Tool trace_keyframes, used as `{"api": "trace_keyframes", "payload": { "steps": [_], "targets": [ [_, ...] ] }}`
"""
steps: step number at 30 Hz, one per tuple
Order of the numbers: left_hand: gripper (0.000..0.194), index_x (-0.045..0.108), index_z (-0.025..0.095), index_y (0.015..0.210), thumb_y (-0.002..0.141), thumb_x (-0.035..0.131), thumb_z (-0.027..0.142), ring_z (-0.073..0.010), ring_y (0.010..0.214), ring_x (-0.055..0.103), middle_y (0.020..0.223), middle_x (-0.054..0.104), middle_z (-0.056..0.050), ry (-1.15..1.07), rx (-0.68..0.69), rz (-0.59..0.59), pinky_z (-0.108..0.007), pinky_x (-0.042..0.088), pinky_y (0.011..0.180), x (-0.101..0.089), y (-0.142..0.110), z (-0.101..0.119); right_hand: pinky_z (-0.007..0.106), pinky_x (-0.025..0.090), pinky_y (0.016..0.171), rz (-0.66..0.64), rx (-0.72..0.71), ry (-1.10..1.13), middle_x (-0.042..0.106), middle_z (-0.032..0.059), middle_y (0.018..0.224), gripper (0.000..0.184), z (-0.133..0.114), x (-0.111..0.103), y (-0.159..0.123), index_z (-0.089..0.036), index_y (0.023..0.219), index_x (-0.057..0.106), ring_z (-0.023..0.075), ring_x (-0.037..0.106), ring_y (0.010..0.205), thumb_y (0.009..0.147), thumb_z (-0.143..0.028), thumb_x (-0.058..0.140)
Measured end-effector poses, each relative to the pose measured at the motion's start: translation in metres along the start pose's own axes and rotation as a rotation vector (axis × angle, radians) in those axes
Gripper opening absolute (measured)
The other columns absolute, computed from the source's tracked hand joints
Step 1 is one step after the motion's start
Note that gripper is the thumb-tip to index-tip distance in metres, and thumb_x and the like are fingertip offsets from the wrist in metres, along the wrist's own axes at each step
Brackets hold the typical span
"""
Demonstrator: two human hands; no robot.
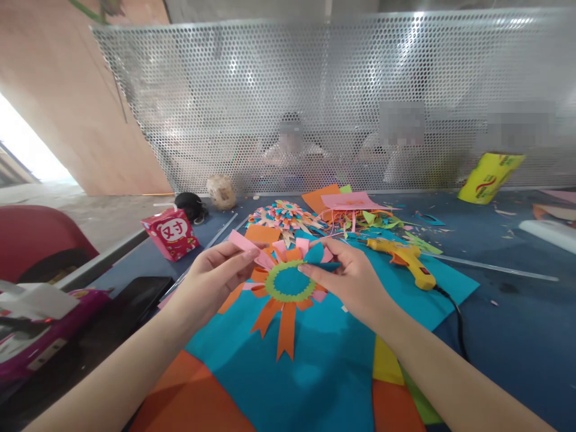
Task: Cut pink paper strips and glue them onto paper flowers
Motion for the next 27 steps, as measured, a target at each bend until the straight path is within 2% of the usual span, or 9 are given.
{"api": "trace_keyframes", "payload": {
  "steps": [5, 13, 18, 21, 27],
  "targets": [
    [0.022, 0.066, 0.015, 0.081, 0.076, 0.054, 0.033, -0.0149, 0.074, 0.059, 0.078, 0.067, -0.005, 0.012, 0.022, -0.094, -0.027, 0.044, 0.073, 0.007, -0.003, 0.002, 0.023, 0.047, 0.039, 0.026, -0.012, -0.027, 0.055, -0.0032, 0.065, 0.020, -0.003, -0.001, 0.000, -0.022, 0.071, 0.054, 0.0113, 0.057, 0.042, 0.066, -0.038, 0.064],
    [0.014, 0.066, 0.017, 0.077, 0.074, 0.058, 0.027, -0.0161, 0.085, 0.060, 0.091, 0.067, -0.005, 0.015, 0.105, -0.100, -0.025, 0.044, 0.078, 0.006, -0.003, 0.005, 0.023, 0.048, 0.041, 0.026, -0.020, -0.014, 0.053, -0.0044, 0.062, 0.018, -0.006, -0.001, -0.001, -0.021, 0.067, 0.053, 0.0095, 0.055, 0.042, 0.066, -0.036, 0.064],
    [0.018, 0.064, 0.017, 0.089, 0.075, 0.057, 0.025, -0.0177, 0.088, 0.059, 0.096, 0.066, -0.006, 0.066, 0.142, -0.089, -0.027, 0.045, 0.078, 0.004, -0.004, 0.009, 0.023, 0.047, 0.040, 0.027, -0.016, -0.015, 0.054, -0.0032, 0.065, 0.019, -0.004, -0.001, 0.000, -0.021, 0.070, 0.054, 0.0104, 0.056, 0.043, 0.067, -0.037, 0.064],
    [0.015, 0.064, 0.016, 0.084, 0.075, 0.057, 0.024, -0.0197, 0.093, 0.058, 0.106, 0.062, -0.007, 0.072, 0.165, -0.103, -0.028, 0.045, 0.078, 0.006, -0.005, 0.012, 0.023, 0.046, 0.040, 0.037, -0.053, -0.047, 0.054, -0.0039, 0.063, 0.020, -0.006, -0.002, 0.000, -0.021, 0.069, 0.054, 0.0104, 0.056, 0.044, 0.067, -0.038, 0.064],
    [0.013, 0.061, 0.017, 0.068, 0.077, 0.055, 0.024, -0.0214, 0.110, 0.049, 0.086, 0.068, -0.006, 0.080, 0.197, -0.110, -0.031, 0.043, 0.085, 0.008, -0.006, 0.015, 0.022, 0.046, 0.039, 0.007, -0.045, -0.047, 0.054, -0.0051, 0.065, 0.020, -0.004, 0.000, 0.000, -0.021, 0.073, 0.054, 0.0099, 0.057, 0.041, 0.068, -0.038, 0.063]
  ]
}}
Point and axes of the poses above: each hand's wrist, its own y-axis towards the middle knuckle, its own x-axis out of the palm, z = x × y, the point moved 7 cm from there along y, towards the middle knuckle
